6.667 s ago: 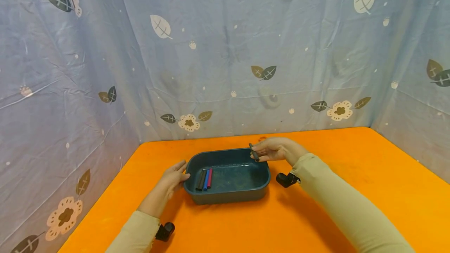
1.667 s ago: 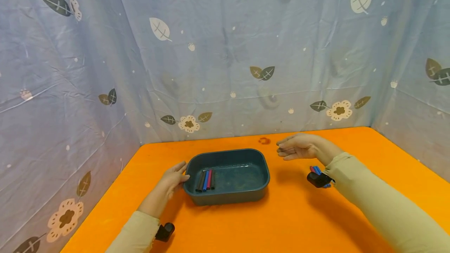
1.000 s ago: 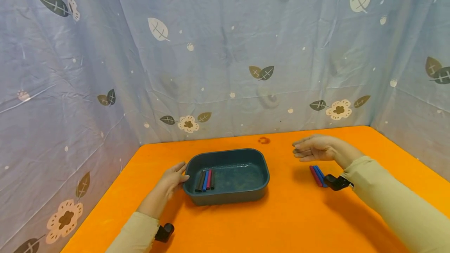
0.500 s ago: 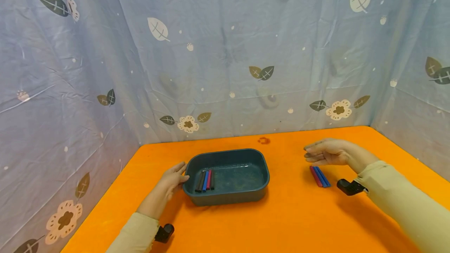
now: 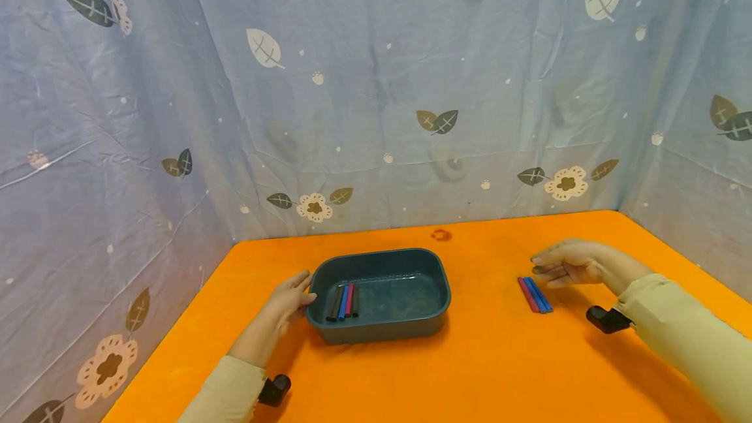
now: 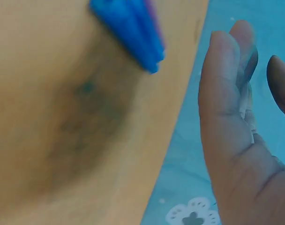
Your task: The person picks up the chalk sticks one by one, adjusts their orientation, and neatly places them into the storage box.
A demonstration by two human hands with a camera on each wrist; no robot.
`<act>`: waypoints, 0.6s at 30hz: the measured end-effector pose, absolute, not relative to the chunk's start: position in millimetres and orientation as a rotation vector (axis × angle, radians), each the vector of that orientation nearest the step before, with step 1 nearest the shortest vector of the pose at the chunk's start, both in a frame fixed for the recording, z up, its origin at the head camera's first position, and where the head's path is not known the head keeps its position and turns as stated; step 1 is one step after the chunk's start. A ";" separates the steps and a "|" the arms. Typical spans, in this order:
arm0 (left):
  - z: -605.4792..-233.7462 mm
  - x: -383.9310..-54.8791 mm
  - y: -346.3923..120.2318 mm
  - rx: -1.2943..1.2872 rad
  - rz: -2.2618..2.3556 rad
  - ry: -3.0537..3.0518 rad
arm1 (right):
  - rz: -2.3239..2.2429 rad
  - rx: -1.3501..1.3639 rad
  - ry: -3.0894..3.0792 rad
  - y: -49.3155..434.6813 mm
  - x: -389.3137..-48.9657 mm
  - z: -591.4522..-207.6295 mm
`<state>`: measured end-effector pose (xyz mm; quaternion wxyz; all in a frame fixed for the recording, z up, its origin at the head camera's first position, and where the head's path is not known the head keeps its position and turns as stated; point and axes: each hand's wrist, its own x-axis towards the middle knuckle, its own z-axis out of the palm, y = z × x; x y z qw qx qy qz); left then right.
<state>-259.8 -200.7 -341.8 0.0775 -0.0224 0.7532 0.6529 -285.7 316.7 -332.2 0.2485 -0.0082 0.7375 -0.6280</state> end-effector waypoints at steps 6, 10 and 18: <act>-339.7 -259.7 -200.9 -0.068 1.940 2.274 | -1.623 -0.004 2.075 329.0 -284.5 -344.0; -338.6 -259.9 -200.6 -0.061 1.950 2.260 | -1.601 0.036 2.084 334.5 -285.9 -350.9; -336.6 -259.8 -199.7 -0.046 1.959 2.260 | -1.477 0.058 2.128 338.7 -289.6 -356.2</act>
